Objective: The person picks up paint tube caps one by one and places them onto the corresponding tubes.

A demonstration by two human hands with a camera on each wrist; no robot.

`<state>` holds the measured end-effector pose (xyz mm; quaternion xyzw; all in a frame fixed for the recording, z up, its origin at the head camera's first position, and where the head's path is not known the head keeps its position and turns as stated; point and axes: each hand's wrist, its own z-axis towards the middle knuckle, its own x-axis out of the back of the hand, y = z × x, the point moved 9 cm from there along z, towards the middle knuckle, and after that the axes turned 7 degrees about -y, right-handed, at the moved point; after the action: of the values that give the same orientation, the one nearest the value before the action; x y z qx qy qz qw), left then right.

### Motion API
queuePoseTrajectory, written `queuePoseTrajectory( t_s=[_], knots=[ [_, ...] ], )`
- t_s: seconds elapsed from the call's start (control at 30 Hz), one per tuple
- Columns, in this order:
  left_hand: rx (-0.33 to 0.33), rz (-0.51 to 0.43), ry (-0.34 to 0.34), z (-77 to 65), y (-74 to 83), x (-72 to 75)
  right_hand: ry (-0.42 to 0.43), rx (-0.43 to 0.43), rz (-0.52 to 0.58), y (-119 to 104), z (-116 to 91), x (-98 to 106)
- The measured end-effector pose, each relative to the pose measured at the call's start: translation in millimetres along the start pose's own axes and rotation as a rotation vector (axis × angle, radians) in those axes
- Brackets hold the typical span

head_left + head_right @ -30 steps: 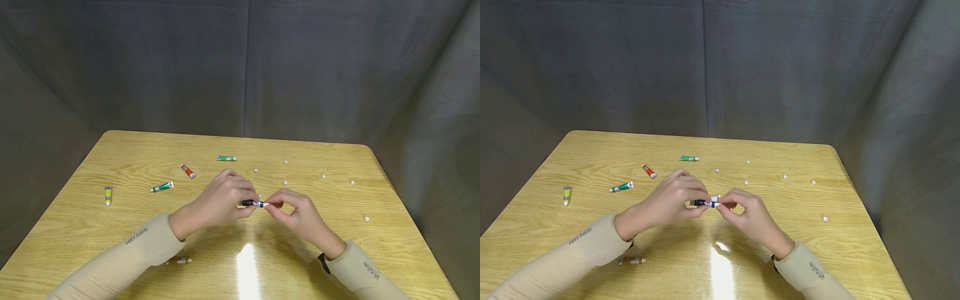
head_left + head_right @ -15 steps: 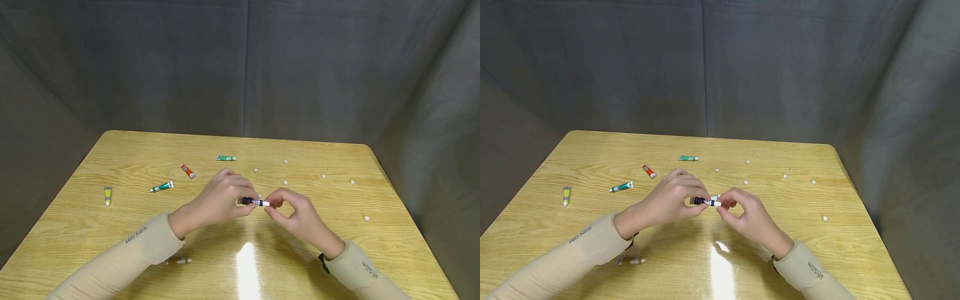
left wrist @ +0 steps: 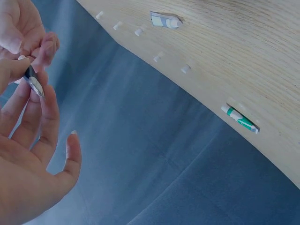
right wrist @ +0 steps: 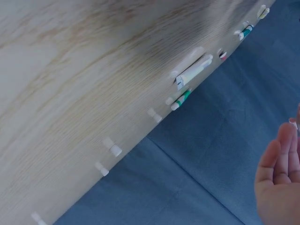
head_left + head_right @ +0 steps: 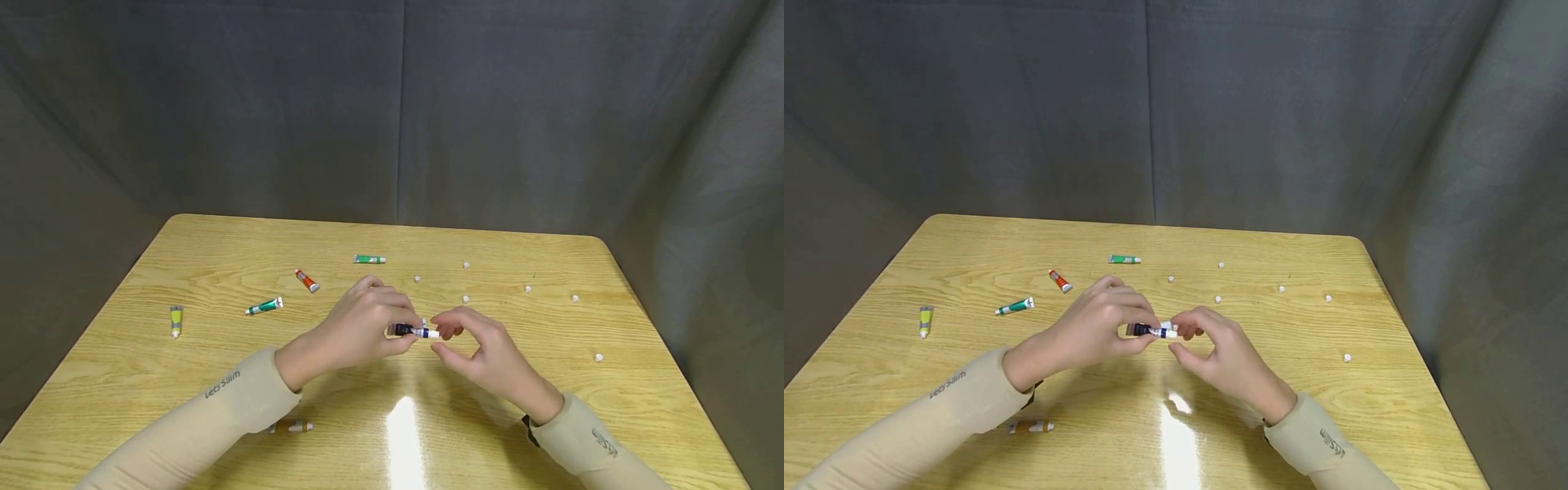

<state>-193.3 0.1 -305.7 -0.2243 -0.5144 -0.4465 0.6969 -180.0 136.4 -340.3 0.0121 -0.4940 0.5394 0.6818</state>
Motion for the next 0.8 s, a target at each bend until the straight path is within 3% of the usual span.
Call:
queuePoseTrajectory(
  t_s=[0.43,0.8],
  knots=[
    [0.010,-0.037,-0.023,-1.2,-1.4,-3.0,0.037,0.102,-0.005,-11.5,-0.3,2.6],
    [0.003,-0.016,-0.025,-2.4,2.7,-3.8,0.007,0.052,0.008,-6.0,-0.9,-2.1]
  ],
)
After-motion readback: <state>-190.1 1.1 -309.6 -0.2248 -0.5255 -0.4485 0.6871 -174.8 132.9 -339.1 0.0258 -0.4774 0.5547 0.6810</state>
